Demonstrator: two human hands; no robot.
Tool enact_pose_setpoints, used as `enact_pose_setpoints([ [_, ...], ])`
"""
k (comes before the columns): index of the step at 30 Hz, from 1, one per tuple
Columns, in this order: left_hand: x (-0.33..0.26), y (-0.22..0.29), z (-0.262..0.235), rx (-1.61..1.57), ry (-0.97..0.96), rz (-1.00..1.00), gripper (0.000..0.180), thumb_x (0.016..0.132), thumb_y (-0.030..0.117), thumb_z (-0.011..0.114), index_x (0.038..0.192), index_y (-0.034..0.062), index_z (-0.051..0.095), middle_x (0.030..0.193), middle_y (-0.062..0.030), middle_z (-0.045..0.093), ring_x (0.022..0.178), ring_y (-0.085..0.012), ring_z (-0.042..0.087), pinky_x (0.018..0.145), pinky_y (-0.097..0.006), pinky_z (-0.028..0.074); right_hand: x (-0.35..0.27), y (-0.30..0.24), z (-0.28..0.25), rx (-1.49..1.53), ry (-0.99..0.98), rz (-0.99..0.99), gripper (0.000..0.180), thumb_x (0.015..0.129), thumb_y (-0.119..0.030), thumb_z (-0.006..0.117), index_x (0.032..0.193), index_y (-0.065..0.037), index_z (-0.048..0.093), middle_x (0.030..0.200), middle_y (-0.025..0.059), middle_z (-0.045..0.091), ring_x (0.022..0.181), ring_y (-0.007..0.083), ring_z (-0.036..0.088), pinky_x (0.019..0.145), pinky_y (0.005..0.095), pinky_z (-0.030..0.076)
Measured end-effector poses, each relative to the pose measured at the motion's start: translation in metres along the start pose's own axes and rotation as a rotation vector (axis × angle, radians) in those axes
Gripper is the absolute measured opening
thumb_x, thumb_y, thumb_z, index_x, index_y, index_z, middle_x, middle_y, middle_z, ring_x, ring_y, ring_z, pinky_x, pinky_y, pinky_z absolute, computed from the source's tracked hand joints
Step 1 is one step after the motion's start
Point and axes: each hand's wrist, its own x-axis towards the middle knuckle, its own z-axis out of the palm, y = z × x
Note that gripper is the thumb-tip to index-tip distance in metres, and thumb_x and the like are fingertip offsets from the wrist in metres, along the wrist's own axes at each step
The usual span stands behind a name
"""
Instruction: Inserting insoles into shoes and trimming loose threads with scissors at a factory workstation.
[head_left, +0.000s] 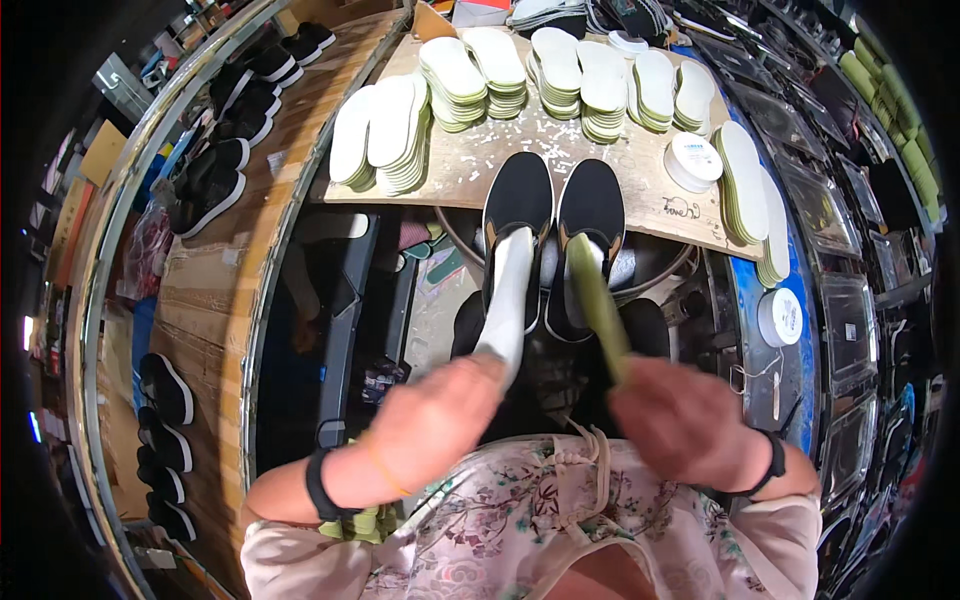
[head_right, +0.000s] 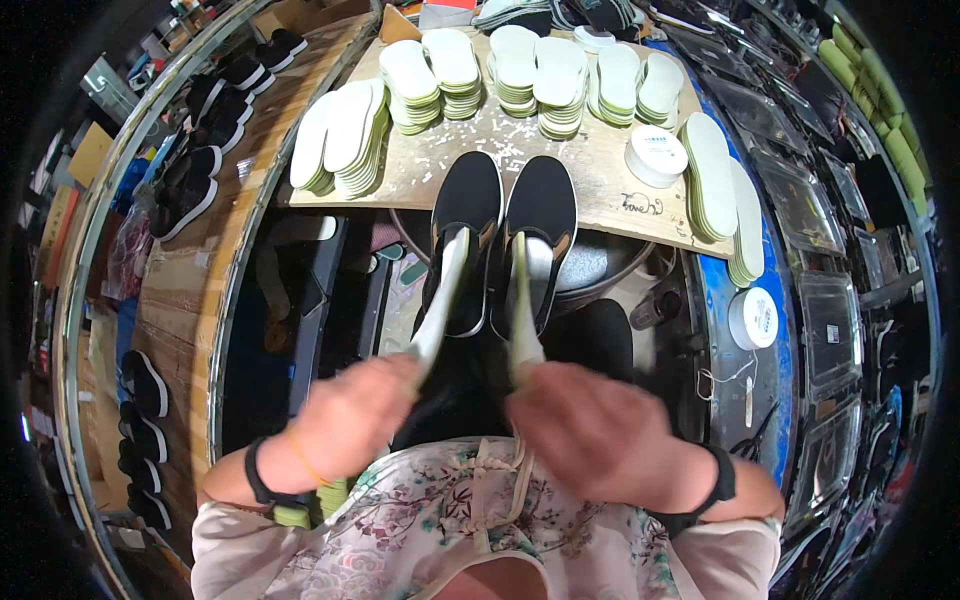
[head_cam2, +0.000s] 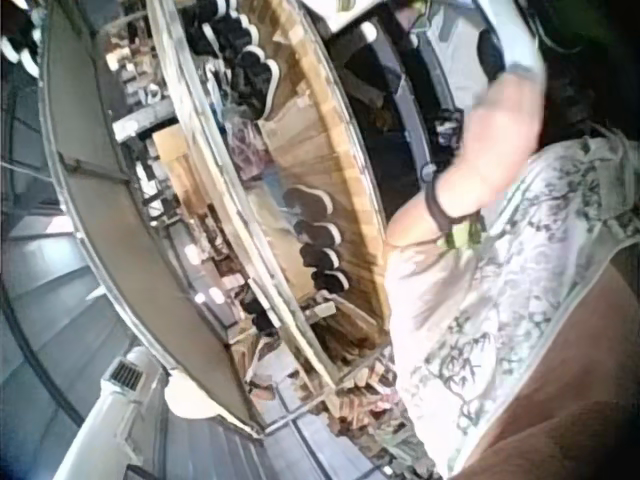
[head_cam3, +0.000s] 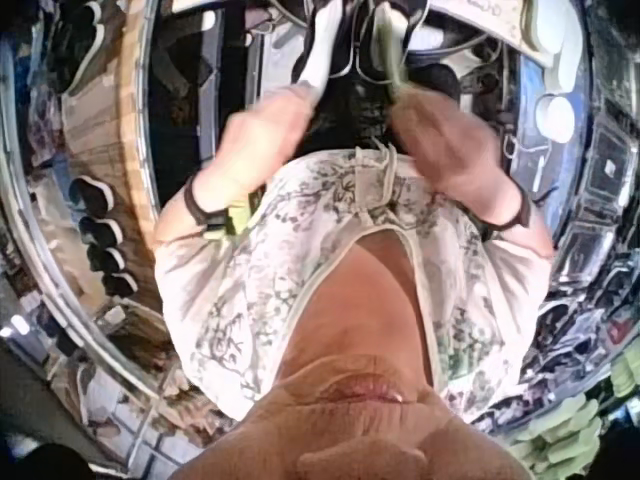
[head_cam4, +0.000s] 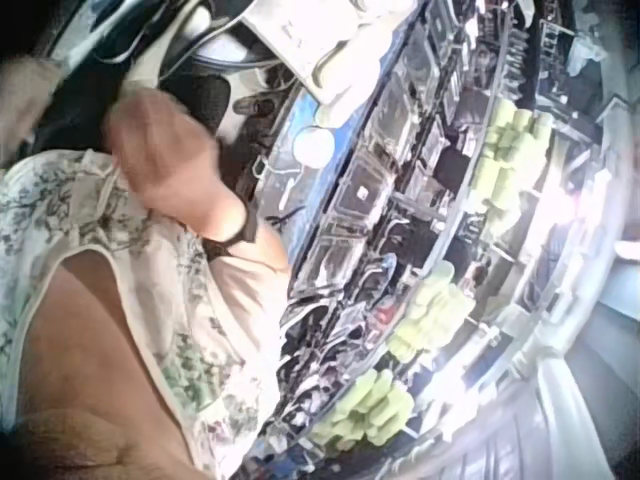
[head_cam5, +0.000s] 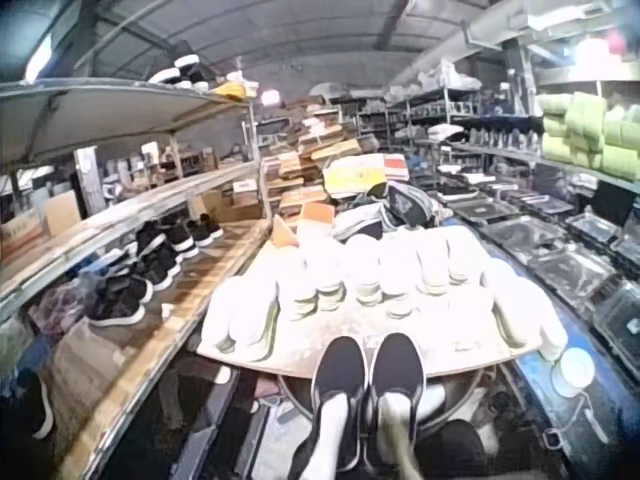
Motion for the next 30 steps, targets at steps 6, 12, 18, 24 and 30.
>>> enact_pose_setpoints([
  [6,0.052,-0.08,0.066,0.355,0.013,0.237,0.03,0.076,0.008,0.049,0.104,-0.0012,0.053,0.108,-0.0162,0.052,0.109,-0.0306,0.048,0.092,-0.037,0.039,0.013,0.039,0.082,-0.103,-0.095,-0.32,0.037,0.069,-0.017,0.053,0.104,-0.005,0.05,0.093,0.0066,0.056,0.075,0.0193,0.056,0.058,0.0273,0.046],
  [12,0.093,-0.077,0.081,0.265,-0.139,0.128,0.01,0.074,0.008,0.053,0.08,0.0025,0.059,0.082,-0.0144,0.057,0.079,-0.0289,0.06,0.07,-0.04,0.049,0.003,0.029,0.067,-0.002,0.054,-0.379,0.034,0.067,-0.014,0.063,0.1,-0.007,0.058,0.091,0.0058,0.06,0.079,0.0177,0.059,0.062,0.027,0.049],
  [18,0.142,-0.051,0.081,0.503,-0.641,0.044,0.019,0.071,0.01,0.062,0.088,0.0044,0.068,0.095,-0.0151,0.064,0.09,-0.0272,0.063,0.073,-0.035,0.05,-0.003,0.077,0.094,-0.067,-0.07,-0.068,0.021,0.069,-0.011,0.054,0.089,-0.006,0.059,0.09,0.0062,0.058,0.078,0.0196,0.057,0.064,0.0344,0.046],
  [24,0.165,-0.094,0.146,0.591,-0.694,0.129,0.039,0.075,0.014,0.059,0.113,0.0088,0.059,0.125,-0.0117,0.05,0.107,-0.0278,0.054,0.086,-0.034,0.045,-0.006,0.096,0.123,-0.189,-0.322,0.054,0.003,0.067,-0.015,0.053,0.067,-0.015,0.057,0.066,0.0023,0.054,0.069,0.0192,0.055,0.057,0.0337,0.04],
  [30,0.166,-0.066,0.101,0.607,-0.842,0.138,0.017,0.071,0.008,0.058,0.085,0.0052,0.068,0.093,-0.0151,0.065,0.089,-0.0296,0.063,0.075,-0.035,0.051,0.003,0.096,0.128,-0.291,-0.207,0.088,0.004,0.059,-0.014,0.057,0.056,-0.013,0.058,0.055,0.0045,0.053,0.061,0.0207,0.053,0.055,0.0338,0.038],
])
